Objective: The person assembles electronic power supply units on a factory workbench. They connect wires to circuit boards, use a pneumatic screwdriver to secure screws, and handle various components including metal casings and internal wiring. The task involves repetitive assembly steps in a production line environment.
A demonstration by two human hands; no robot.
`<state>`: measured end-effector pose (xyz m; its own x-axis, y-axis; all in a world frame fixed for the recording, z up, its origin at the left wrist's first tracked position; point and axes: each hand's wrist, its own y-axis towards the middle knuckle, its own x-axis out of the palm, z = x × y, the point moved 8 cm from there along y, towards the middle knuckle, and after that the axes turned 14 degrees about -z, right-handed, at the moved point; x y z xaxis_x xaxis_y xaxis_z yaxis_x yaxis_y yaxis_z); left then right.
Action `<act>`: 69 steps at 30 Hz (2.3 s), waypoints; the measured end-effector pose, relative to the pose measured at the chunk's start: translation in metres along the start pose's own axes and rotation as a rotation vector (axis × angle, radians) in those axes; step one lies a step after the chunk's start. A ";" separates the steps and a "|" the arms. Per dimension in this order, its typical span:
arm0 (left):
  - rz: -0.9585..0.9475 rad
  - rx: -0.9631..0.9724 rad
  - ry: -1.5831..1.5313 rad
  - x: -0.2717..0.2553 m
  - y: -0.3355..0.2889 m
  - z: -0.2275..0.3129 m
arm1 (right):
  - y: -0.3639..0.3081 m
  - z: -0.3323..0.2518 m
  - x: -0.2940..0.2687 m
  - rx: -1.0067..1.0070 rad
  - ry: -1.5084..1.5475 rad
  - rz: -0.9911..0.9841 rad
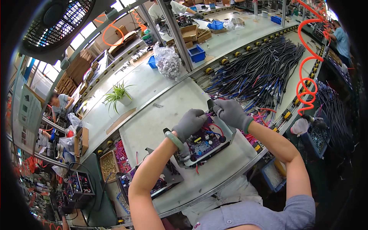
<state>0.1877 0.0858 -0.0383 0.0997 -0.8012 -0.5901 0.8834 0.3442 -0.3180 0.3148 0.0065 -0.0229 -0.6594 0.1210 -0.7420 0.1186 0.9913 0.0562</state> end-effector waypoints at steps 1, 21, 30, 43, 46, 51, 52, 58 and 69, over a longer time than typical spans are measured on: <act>-0.002 0.015 0.004 -0.001 0.000 0.000 | 0.000 -0.001 -0.001 -0.003 0.004 0.004; 0.047 -0.142 0.171 -0.002 -0.004 0.021 | 0.004 -0.005 0.000 -0.040 -0.094 -0.012; 0.136 -0.138 0.041 -0.002 -0.011 0.004 | 0.002 -0.005 -0.002 -0.037 -0.072 -0.017; 0.183 -0.035 0.230 -0.002 0.000 0.019 | 0.004 -0.008 0.000 -0.045 -0.113 0.000; 0.188 -0.036 0.336 0.000 0.000 0.029 | 0.005 -0.008 0.001 -0.044 -0.127 -0.004; 0.085 -0.118 0.422 -0.004 0.008 0.026 | 0.010 -0.005 0.002 -0.083 -0.077 0.000; 0.091 -0.141 0.436 -0.005 0.010 0.028 | 0.010 -0.004 0.000 -0.090 -0.109 0.006; 0.122 -0.166 0.260 -0.006 -0.013 0.024 | 0.004 -0.002 -0.001 -0.104 -0.102 0.039; 0.159 -0.138 0.296 0.000 -0.001 0.017 | 0.012 0.011 0.008 -0.143 0.046 0.003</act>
<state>0.1948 0.0775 -0.0252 0.0765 -0.5627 -0.8231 0.7953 0.5324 -0.2900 0.3188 0.0185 -0.0357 -0.6929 0.1232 -0.7104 0.0163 0.9877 0.1554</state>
